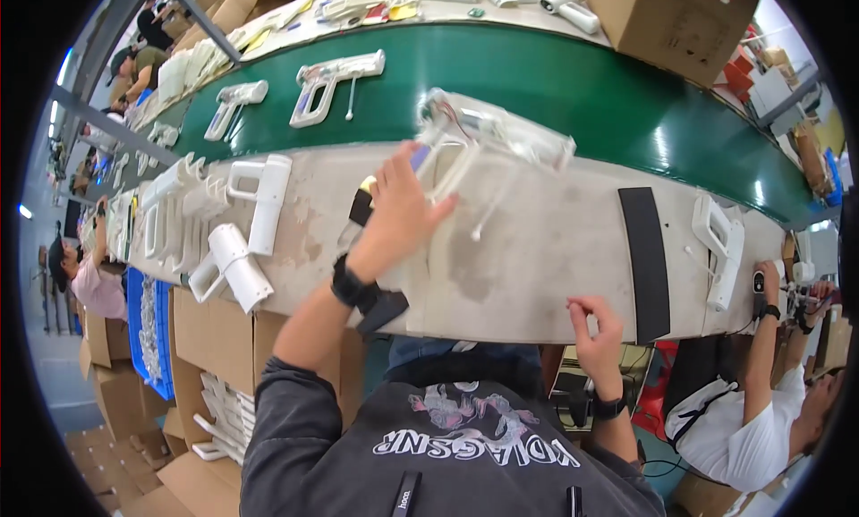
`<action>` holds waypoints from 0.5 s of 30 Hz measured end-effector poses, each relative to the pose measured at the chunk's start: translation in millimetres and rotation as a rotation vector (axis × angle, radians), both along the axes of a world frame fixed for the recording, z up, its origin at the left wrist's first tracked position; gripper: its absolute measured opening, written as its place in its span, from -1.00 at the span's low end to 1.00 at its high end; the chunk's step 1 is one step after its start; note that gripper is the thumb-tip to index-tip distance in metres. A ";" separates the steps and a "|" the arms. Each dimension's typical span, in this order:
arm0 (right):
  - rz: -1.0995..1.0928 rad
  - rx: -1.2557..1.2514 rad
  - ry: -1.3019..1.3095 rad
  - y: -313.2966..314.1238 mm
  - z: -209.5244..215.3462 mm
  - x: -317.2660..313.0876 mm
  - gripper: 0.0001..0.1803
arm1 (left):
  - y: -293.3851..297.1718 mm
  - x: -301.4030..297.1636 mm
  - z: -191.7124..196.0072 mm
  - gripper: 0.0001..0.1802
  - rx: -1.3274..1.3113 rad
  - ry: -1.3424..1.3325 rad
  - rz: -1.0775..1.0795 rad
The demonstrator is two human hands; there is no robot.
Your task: Assembling plastic device housings by peeling adhesive backings and joining components on a factory line.
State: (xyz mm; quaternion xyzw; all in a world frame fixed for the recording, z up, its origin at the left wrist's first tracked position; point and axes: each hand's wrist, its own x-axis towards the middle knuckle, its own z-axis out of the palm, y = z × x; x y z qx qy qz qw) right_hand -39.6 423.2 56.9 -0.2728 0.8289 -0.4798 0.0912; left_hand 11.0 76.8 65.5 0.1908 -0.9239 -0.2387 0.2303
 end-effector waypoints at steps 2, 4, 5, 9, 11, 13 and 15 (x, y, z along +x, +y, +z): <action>0.015 -0.027 -0.011 -5.6 1.5 -2.0 -0.89 | 32.7 30.4 -2.9 -0.03 0.048 -0.082 -0.050; 0.007 -0.116 -0.069 -11.2 3.3 -1.2 -0.87 | 56.0 52.5 -18.2 -0.04 0.066 -0.082 -0.023; 0.018 -0.125 -0.059 -13.4 0.8 0.3 -0.87 | 66.0 60.0 -26.0 -0.05 0.077 -0.067 -0.015; 0.085 -0.133 -0.075 -19.8 -10.9 11.6 -0.87 | 100.9 79.4 -41.8 0.00 0.141 -0.061 0.146; 0.103 -0.081 -0.057 -23.6 -18.9 17.8 -0.87 | 112.9 85.8 -45.0 0.07 0.186 -0.094 0.181; 0.109 -0.095 -0.077 -27.6 -21.2 25.2 -0.86 | 117.0 96.5 -41.3 0.18 0.253 -0.169 0.189; 0.118 -0.112 -0.098 -30.8 -22.9 30.0 -0.84 | 100.2 100.2 -42.8 0.16 0.161 -0.162 0.209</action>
